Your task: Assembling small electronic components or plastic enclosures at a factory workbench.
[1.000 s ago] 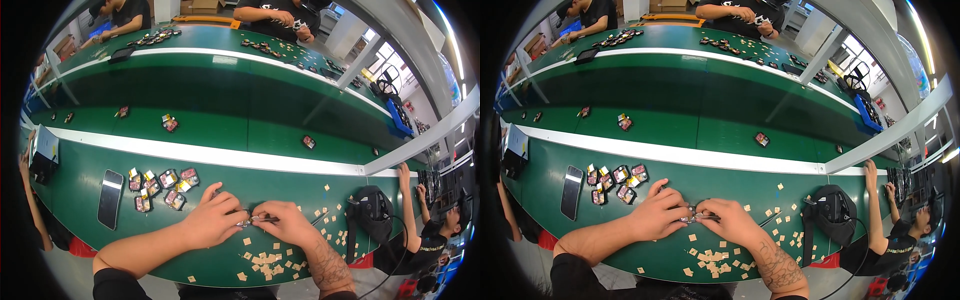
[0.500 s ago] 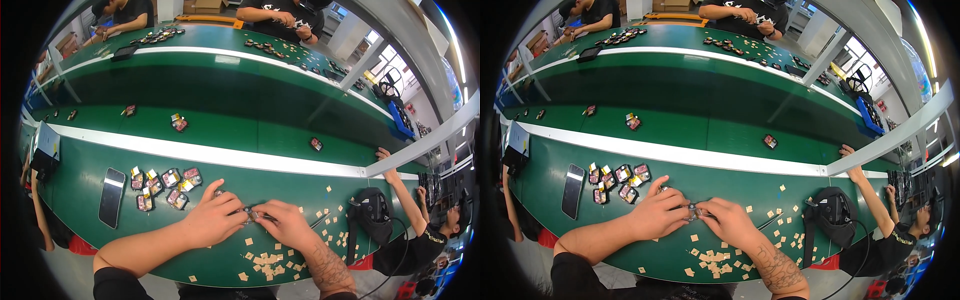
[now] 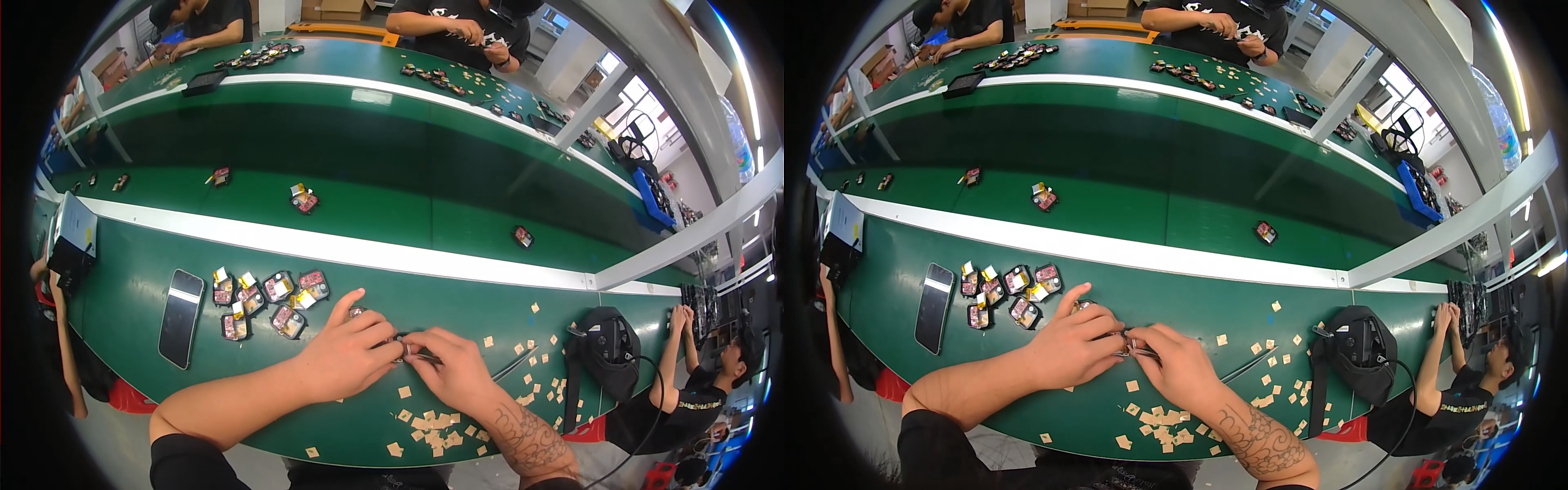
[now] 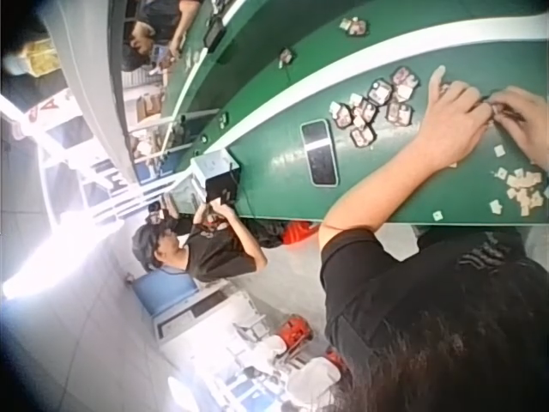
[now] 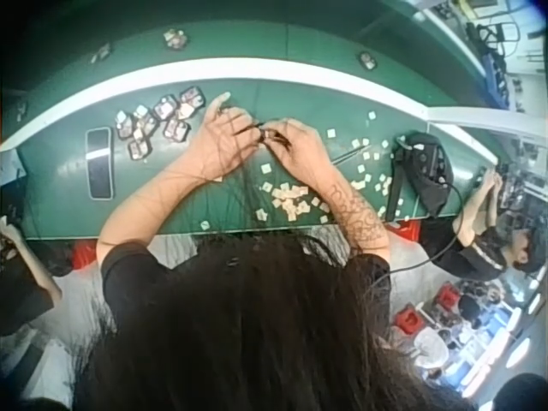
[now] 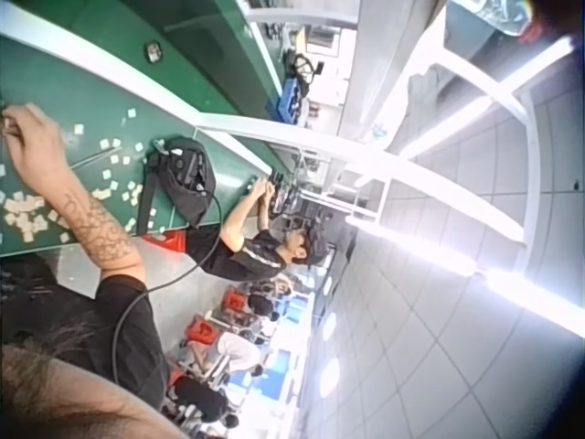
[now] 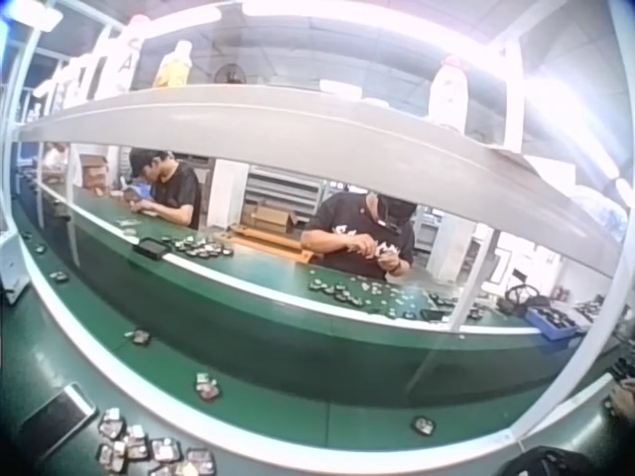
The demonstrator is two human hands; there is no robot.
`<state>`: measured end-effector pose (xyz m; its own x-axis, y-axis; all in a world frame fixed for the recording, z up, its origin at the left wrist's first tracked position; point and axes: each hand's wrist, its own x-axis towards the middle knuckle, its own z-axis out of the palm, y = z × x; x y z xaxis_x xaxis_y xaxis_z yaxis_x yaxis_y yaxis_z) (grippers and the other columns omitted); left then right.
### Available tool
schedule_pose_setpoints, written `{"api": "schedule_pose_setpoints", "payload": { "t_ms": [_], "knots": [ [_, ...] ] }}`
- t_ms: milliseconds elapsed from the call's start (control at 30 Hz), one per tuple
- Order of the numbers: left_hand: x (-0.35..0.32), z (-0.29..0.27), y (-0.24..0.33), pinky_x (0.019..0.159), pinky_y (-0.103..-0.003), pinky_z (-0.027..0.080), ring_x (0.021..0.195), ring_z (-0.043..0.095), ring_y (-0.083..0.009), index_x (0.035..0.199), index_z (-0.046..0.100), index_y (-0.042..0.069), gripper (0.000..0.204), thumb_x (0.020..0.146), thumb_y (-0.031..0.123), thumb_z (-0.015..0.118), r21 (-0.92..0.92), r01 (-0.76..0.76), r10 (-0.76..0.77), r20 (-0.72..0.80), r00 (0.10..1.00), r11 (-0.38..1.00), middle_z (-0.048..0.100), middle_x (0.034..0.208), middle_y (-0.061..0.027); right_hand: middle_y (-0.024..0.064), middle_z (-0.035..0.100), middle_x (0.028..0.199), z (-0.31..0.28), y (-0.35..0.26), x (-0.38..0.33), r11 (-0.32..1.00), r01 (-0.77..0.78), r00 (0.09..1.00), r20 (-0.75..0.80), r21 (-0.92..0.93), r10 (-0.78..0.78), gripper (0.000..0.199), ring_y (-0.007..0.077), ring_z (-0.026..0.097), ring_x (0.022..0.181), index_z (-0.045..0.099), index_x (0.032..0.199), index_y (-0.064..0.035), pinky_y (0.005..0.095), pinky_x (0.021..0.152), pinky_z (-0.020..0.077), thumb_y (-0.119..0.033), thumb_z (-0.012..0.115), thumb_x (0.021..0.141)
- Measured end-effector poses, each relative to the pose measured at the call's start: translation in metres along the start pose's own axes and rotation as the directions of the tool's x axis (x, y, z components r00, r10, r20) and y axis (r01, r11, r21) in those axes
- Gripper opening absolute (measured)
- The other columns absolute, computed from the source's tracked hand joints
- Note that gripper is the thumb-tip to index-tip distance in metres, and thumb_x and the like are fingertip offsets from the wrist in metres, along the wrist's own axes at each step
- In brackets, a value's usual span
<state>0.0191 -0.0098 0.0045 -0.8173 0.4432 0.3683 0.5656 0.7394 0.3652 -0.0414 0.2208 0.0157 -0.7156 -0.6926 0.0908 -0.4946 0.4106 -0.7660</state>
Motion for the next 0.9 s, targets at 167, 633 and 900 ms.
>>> {"api": "schedule_pose_setpoints", "payload": {
  "t_ms": [167,633,900],
  "knots": [
    [0.0,0.0,0.0,0.125,-0.063,0.028,0.114,0.063,-0.0219,0.104,0.067,0.015,0.025,0.087,0.023,0.083,-0.018,0.001,-0.001,0.0,1.0,1.0,0.062,0.107,-0.0014,0.0131,0.075,0.101,-0.001,-0.002,0.0,0.999,-0.002,1.0,-0.013,0.037,0.003,0.026,0.0322,0.076,0.084,0.074,0.12,-0.0041,0.0381,0.073,0.061,-0.004,0.077,0.094],
    [0.002,0.001,0.001,0.123,-0.061,0.031,0.112,0.063,-0.0222,0.105,0.068,0.013,0.026,0.086,0.02,0.085,-0.03,0.003,-0.004,-0.017,1.0,1.0,0.063,0.105,-0.0018,0.0113,0.075,0.103,0.005,0.0,0.001,0.988,-0.107,0.992,-0.055,0.115,0.114,0.023,0.0191,0.074,0.08,0.078,0.117,-0.0007,0.0307,0.069,0.0591,0.001,0.078,0.094],
    [0.002,0.003,0.001,0.123,-0.06,0.032,0.112,0.064,-0.0238,0.112,0.066,0.012,0.034,0.085,0.018,0.085,-0.084,0.042,-0.044,-0.019,0.999,0.996,0.064,0.105,-0.0031,0.0142,0.074,0.094,0.006,-0.016,0.009,0.992,-0.119,0.99,-0.084,-0.032,0.116,0.016,0.0271,0.072,0.076,0.078,0.108,-0.0009,0.0357,0.069,0.0571,-0.001,0.077,0.092]
  ]
}}
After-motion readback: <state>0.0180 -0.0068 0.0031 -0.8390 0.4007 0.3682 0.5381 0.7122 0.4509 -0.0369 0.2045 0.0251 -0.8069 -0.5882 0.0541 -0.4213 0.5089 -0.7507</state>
